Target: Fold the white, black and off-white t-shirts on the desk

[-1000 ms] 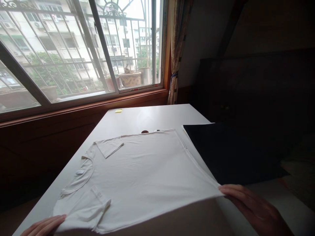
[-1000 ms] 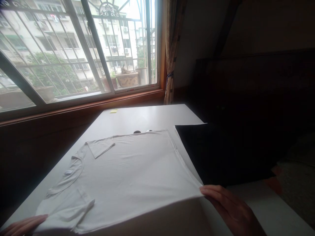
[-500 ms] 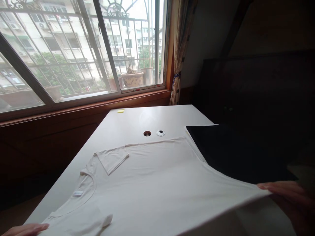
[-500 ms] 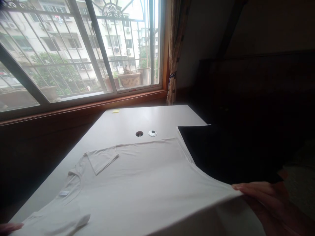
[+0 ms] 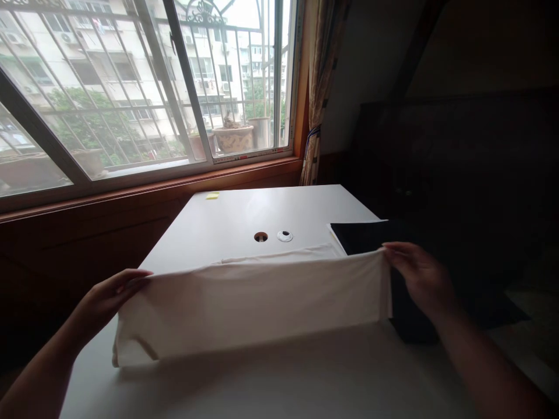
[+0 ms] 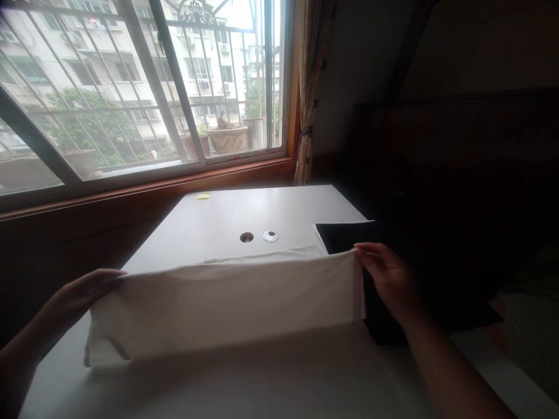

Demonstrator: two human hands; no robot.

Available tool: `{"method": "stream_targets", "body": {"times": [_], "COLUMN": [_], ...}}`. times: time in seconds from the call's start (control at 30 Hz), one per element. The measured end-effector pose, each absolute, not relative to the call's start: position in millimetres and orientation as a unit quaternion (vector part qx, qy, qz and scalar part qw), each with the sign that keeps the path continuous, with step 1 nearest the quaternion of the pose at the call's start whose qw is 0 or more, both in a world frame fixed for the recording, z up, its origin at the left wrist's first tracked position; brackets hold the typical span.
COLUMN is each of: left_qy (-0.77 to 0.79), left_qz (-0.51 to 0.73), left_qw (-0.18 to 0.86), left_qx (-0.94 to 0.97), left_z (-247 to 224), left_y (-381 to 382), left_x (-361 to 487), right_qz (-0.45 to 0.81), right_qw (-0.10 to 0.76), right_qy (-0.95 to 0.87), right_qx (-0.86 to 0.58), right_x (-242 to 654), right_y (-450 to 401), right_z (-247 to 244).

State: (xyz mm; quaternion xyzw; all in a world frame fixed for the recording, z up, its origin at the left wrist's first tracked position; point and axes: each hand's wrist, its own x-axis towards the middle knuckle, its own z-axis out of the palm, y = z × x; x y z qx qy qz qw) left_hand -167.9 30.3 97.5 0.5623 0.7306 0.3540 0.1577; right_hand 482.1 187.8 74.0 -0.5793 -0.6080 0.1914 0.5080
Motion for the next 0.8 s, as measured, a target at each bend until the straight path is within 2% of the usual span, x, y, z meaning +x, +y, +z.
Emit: {"method": "stream_targets", "body": {"times": [0.1, 0.23, 0.43, 0.57, 0.8], "left_qy": [0.703, 0.722, 0.739, 0.74, 0.726], "left_qz": [0.346, 0.285, 0.266, 0.286, 0.33], "left_qw": [0.228, 0.207, 0.2, 0.216, 0.271], "left_qx": [0.579, 0.596, 0.586, 0.57, 0.539], "left_z": [83.6, 53.3, 34.9, 35.5, 37.0], "left_y": [82.3, 118.7, 121.6, 115.2, 106.7], "left_x": [-169.7, -170.7, -176.5, -182.5, -193.4], "right_qz": [0.226, 0.211, 0.182, 0.182, 0.286], "right_qw": [0.461, 0.41, 0.351, 0.35, 0.361], "right_qy": [-0.652, -0.695, -0.72, -0.724, -0.698], "right_qx": [-0.558, -0.552, -0.57, -0.565, -0.548], "right_x": [465.2, 448.8, 446.7, 449.1, 457.2], "right_y": [234.4, 279.9, 305.2, 310.4, 318.2], "right_z": [57.2, 27.5, 8.0, 10.7, 9.6]}}
